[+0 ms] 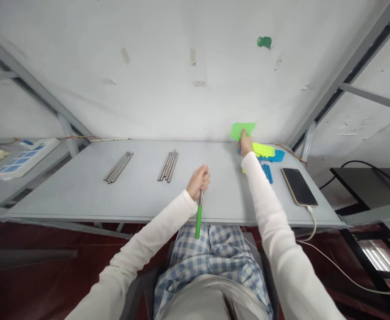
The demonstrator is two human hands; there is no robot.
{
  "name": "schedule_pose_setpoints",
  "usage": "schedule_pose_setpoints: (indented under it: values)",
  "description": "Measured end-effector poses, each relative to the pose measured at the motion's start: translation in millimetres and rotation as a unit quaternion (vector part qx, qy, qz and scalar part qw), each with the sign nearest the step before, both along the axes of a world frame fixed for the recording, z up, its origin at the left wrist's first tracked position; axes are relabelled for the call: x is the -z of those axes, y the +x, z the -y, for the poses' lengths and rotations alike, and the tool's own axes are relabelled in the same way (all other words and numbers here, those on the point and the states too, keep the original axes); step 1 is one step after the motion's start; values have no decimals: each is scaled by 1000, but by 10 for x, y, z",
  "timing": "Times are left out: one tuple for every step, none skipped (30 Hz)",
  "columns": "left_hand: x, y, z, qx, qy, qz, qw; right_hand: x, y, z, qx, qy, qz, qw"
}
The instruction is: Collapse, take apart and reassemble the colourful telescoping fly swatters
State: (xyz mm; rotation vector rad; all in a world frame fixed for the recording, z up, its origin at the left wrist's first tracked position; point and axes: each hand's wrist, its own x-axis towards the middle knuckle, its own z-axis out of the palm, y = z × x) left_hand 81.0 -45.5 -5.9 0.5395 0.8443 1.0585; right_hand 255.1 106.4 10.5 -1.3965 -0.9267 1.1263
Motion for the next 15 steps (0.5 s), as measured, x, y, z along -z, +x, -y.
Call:
schedule_pose_setpoints:
  values:
    - [-44,-73,-8,-21,-23,16,999,-45,90,15,2,-3,1,1000]
    - [-101,-143,-42,-24,-25,49,998,-78,159,38,4,-9,3,1000]
    - [-164,-204,-91,-16,-15,88,996,-100,209,64,9,-15,6,1000]
    - [-227,-255,-144,-4,-7,118,993,-114,251,90,8,-24,13,1000]
    - [-282,-294,-190,11,-1,143,990,-121,292,113,5,-36,24,999]
    - [-326,-323,-226,24,1,162,987,-124,340,132,1,-47,35,998]
    - [-357,-344,-249,31,1,173,984,-125,399,145,-5,-59,46,997]
    - [-373,-361,-262,34,-1,181,983,-123,470,152,-9,-69,56,996]
    - [-379,-374,-269,29,-2,186,982,-120,549,154,-7,-76,65,995]
    - [-376,-388,-277,19,-1,191,981,-116,633,155,1,-84,74,994]
    - [-370,-402,-288,8,-1,195,981,-108,713,154,13,-91,84,992]
    - [-364,-417,-304,-5,-2,201,980,-98,786,155,24,-100,97,990]
    - [-362,-433,-326,-19,-3,207,978,-86,844,159,32,-110,112,987]
    - [-364,-446,-352,-31,-6,215,976,-71,886,166,35,-118,125,985]
    - [-370,-458,-380,-41,-7,223,974,-54,912,174,35,-122,135,983]
